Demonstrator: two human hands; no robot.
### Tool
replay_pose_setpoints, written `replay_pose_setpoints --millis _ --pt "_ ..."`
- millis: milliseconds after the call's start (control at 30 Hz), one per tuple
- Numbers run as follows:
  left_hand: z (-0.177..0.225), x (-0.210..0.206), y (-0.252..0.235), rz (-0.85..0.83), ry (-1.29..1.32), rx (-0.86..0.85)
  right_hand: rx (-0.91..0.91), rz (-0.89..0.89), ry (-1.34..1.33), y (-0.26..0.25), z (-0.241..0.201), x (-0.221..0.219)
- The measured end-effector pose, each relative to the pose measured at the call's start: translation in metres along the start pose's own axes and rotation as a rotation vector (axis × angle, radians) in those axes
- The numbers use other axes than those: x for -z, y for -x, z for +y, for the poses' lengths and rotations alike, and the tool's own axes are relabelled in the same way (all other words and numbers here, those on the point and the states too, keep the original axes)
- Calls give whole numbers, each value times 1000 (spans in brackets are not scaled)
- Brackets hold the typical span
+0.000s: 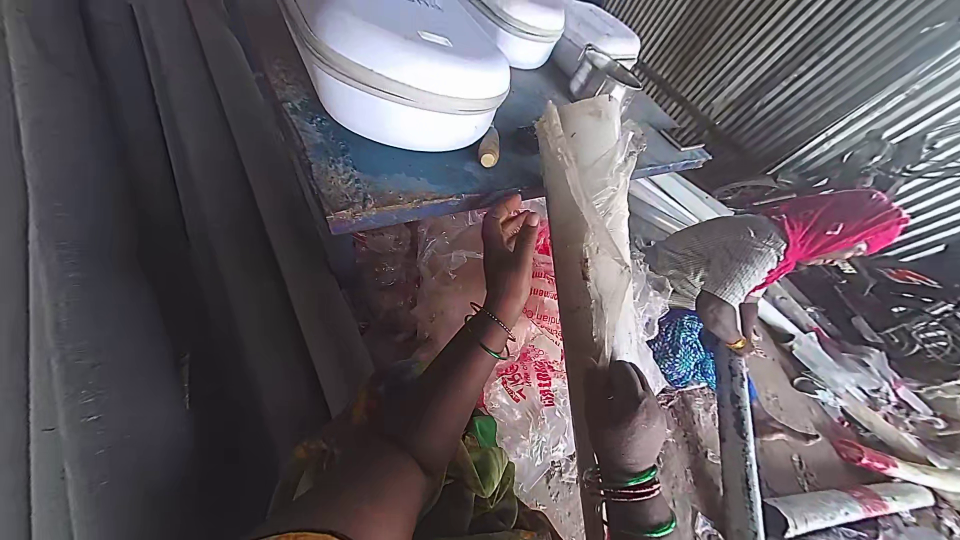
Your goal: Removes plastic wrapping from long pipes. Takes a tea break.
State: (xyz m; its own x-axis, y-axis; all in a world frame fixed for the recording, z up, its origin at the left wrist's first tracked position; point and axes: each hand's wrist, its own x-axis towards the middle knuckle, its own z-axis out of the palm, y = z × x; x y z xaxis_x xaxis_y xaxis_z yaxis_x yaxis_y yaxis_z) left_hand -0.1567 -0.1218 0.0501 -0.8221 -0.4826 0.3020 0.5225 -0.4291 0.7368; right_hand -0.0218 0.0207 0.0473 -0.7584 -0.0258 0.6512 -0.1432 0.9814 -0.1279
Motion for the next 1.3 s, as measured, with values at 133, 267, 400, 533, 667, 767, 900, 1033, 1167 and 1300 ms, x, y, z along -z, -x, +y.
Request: replay_pose_setpoints --millis 133,267,400,533,667,767,900,1033,1167,1300 --pt "15 17 -12 38 -357 -416 12 -80 -52 -1 6 8" --pt "57 20 -28 14 -867 -362 -18 -181 -162 -1 13 15" --pt "91 9 -50 -112 -1280 -191 -30 -250 -273 8 27 25" --pt "96 -9 -64 -237 -1574 -115 -32 -298 -351 23 48 33" --pt "84 -10 -78 -260 -1743 -77 -35 -356 -392 40 71 45" --pt "80 -7 -84 -232 -1816 -98 -31 -402 -391 54 92 55" --pt "81 -7 -82 -181 -1823 -126 -66 -440 -389 60 118 65" --pt "96 -2 -62 -136 -1753 -201 -53 -301 -387 55 133 73" --pt "113 17 -37 -60 -1622 -260 -123 -291 -411 47 143 67" --pt "121 45 -12 -17 -1213 -297 -208 -407 -442 47 149 51"
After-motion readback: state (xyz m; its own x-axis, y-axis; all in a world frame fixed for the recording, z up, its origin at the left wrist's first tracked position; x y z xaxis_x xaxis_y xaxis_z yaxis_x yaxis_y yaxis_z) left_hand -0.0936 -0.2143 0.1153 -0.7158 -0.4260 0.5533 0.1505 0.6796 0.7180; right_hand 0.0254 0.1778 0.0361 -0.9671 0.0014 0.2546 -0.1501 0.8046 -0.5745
